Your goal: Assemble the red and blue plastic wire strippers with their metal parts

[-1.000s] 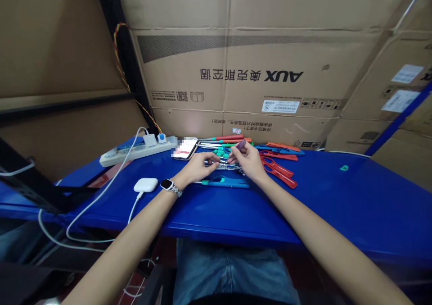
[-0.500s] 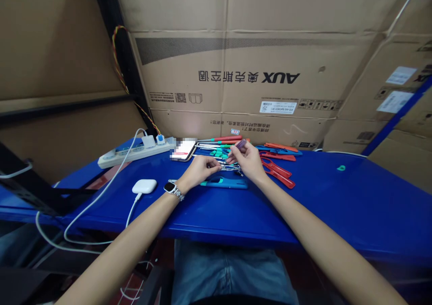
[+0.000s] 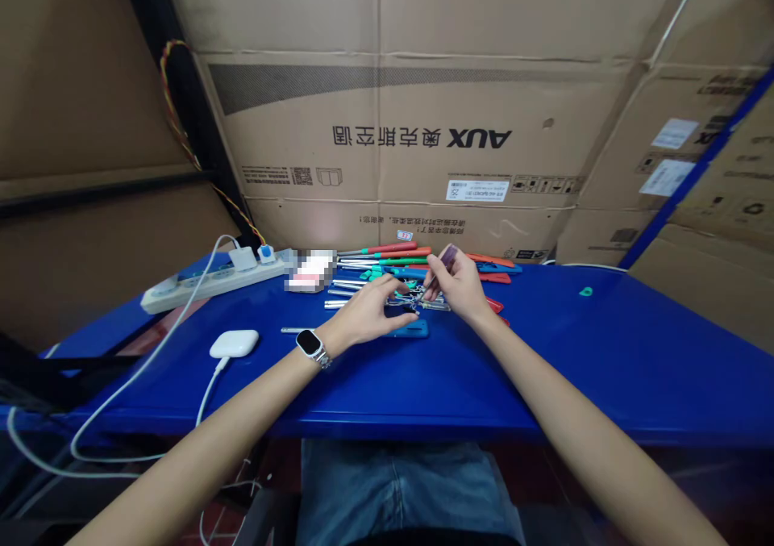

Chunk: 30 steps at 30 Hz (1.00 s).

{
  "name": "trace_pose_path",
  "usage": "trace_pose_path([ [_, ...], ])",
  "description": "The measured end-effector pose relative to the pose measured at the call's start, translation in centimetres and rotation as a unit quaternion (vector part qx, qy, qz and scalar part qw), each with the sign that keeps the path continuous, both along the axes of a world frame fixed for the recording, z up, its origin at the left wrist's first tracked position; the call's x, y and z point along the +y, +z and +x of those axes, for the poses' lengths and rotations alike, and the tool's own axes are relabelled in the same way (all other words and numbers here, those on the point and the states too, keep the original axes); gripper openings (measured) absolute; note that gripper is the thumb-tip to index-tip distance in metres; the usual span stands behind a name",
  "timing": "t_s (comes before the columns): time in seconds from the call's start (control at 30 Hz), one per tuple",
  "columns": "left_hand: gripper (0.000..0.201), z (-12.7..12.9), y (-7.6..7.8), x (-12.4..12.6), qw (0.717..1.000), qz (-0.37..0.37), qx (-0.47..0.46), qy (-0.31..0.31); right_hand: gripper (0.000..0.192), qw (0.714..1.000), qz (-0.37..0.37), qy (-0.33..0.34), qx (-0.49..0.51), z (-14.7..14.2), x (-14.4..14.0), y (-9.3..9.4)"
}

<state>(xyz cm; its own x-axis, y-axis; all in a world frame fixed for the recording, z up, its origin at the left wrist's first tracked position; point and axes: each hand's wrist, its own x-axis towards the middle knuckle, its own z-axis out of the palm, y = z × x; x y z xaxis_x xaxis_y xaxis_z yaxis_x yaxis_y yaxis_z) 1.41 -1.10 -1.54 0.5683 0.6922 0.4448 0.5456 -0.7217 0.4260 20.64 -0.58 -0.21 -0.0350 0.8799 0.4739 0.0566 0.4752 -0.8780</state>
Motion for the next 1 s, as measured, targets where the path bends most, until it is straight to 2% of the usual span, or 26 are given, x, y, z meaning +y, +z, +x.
trace_pose_path([
  [0.13, 0.041, 1.1, -0.9, 0.1, 0.996, -0.007, 0.07, -0.057, 0.042, 0.999, -0.008, -0.02, -0.024, 1.2, -0.2, -0.5],
  [0.33, 0.032, 0.6, -2.0, 0.5, 0.995, -0.04, 0.064, -0.06, 0.037, 0.996, 0.011, -0.009, -0.083, 0.7, -0.7, -0.9],
  [0.5, 0.032, -0.1, -2.1, 0.6, 0.995, -0.058, 0.041, -0.065, 0.037, 0.993, 0.026, -0.01, -0.115, 0.3, -1.1, -1.1],
  [0.83, 0.035, 0.3, -1.7, 0.3, 0.994, -0.078, 0.044, -0.068, 0.038, 0.986, 0.035, -0.005, -0.163, 0.1, -1.3, -0.9],
  [1.0, 0.035, 0.2, -1.9, 0.3, 0.994, -0.069, 0.045, -0.066, 0.033, 0.985, 0.043, 0.002, -0.17, 0.1, -1.1, -1.3],
])
